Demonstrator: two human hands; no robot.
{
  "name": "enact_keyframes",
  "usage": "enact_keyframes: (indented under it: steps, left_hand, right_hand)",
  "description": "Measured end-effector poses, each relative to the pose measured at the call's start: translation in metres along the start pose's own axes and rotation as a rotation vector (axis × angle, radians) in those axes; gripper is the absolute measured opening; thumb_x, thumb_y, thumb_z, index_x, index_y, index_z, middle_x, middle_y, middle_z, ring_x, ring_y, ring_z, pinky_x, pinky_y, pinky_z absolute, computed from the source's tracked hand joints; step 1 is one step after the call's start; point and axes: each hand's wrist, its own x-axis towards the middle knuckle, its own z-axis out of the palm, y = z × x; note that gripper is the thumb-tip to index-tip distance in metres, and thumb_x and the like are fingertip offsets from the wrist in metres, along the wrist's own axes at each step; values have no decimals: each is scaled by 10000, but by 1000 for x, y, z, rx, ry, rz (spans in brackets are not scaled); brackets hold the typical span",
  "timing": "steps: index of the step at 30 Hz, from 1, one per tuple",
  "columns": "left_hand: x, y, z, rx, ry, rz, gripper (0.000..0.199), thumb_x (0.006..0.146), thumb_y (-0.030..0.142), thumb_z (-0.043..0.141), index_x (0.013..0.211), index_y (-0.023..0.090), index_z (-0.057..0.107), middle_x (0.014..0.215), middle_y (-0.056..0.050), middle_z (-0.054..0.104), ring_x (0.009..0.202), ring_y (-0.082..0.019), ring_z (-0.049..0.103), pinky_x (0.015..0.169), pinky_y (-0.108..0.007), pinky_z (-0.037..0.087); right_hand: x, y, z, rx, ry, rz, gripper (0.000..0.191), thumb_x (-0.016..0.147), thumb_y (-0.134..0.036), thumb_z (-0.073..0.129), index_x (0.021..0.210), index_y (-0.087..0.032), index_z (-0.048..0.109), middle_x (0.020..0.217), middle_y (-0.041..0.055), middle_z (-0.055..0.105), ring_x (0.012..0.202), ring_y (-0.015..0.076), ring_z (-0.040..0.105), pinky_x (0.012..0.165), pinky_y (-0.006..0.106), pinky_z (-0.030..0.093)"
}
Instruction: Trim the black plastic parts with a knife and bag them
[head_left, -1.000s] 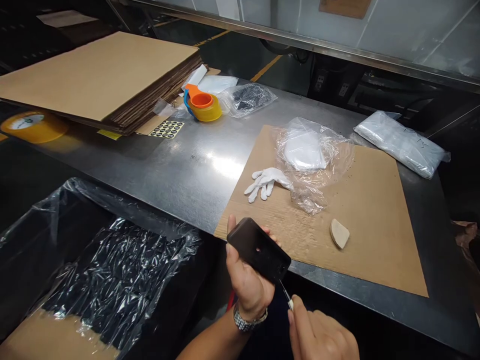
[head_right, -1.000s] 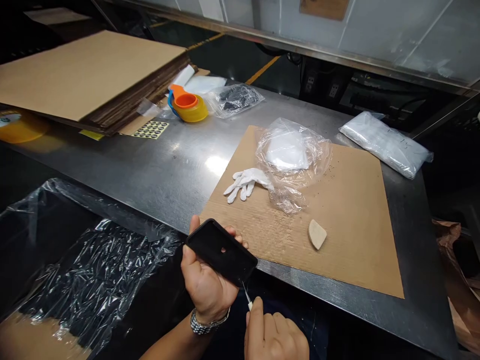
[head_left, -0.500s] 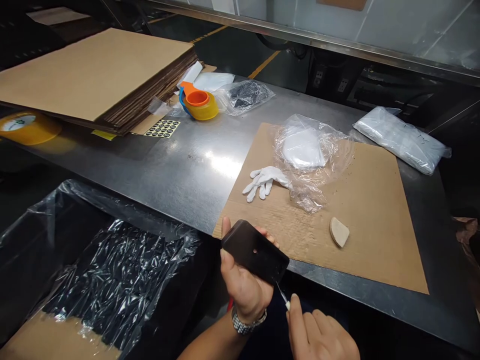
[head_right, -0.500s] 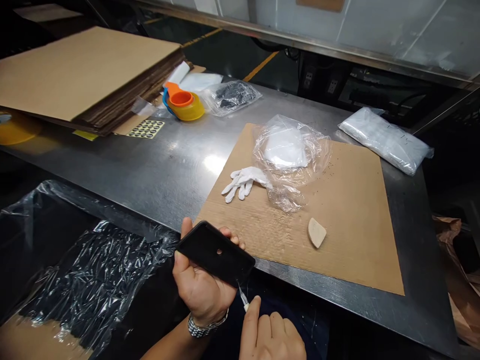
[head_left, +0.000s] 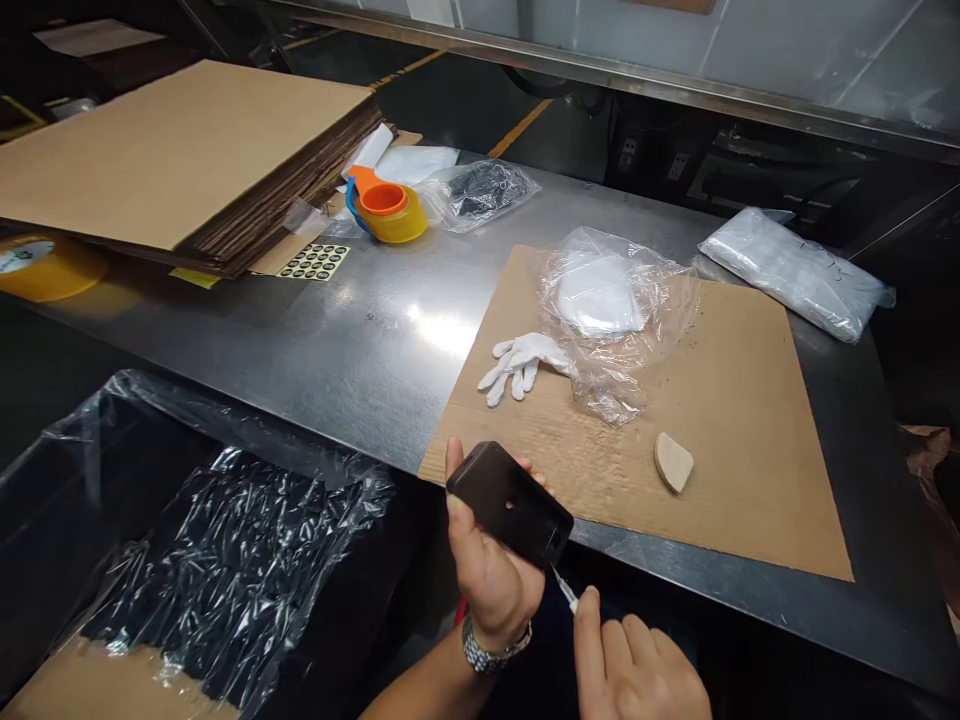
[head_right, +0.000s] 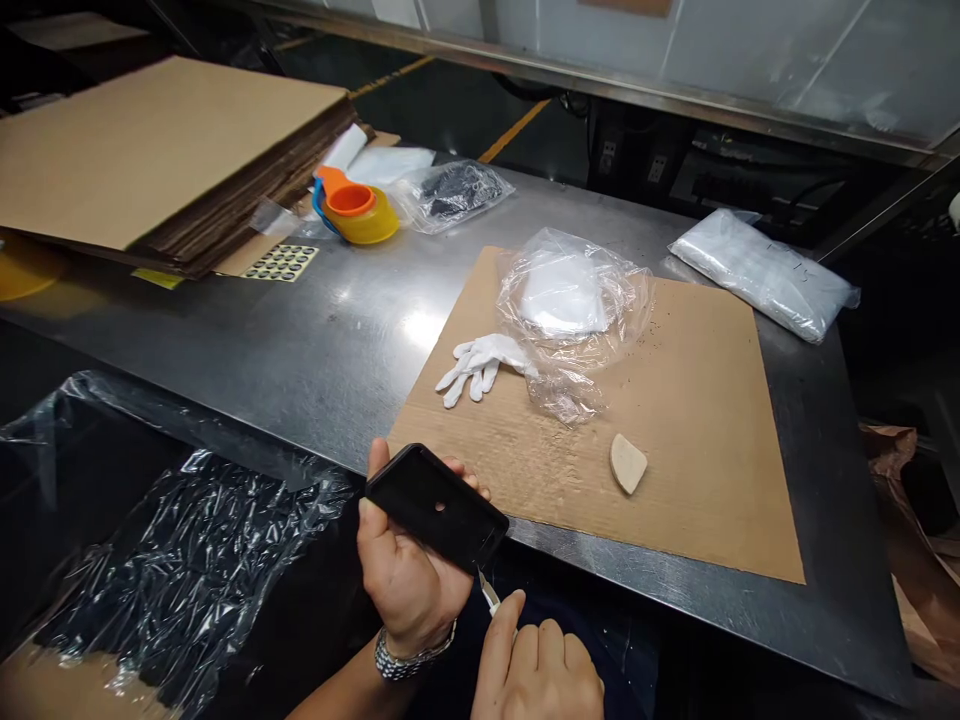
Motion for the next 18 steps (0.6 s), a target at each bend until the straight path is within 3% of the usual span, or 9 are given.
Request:
enact_keyframes:
  steps: [6, 11, 18]
  left_hand:
    - [-3, -3, -2, 1, -65, 188, 497, 813, 497, 480, 1297, 398, 430, 852, -39, 673, 704, -173, 625, 614, -321, 541]
    - [0, 5, -2, -4, -43, 45, 483, 845, 501, 427, 1318, 411, 393, 821, -33, 672, 685, -170, 631, 610, -318, 540]
    - [0, 10, 3, -20, -31, -127, 468, 859, 496, 398, 1319, 409, 390, 795, -33, 666, 645, -163, 626, 584, -302, 529]
  right_hand:
    - [-2, 5, 9, 53, 47, -21, 212, 831, -23, 444, 833, -87, 646, 425, -25, 444, 376, 80, 420, 410, 253, 242]
    - [4, 17, -2, 184, -70, 83, 149, 877, -115, 453, 852, -108, 599, 458, -32, 456, 372, 93, 430, 412, 271, 243]
    - [18, 21, -1, 1003, -351, 460, 227, 956, -251, 282, 791, -206, 432, 646, -20, 509, 552, 104, 497, 520, 210, 366]
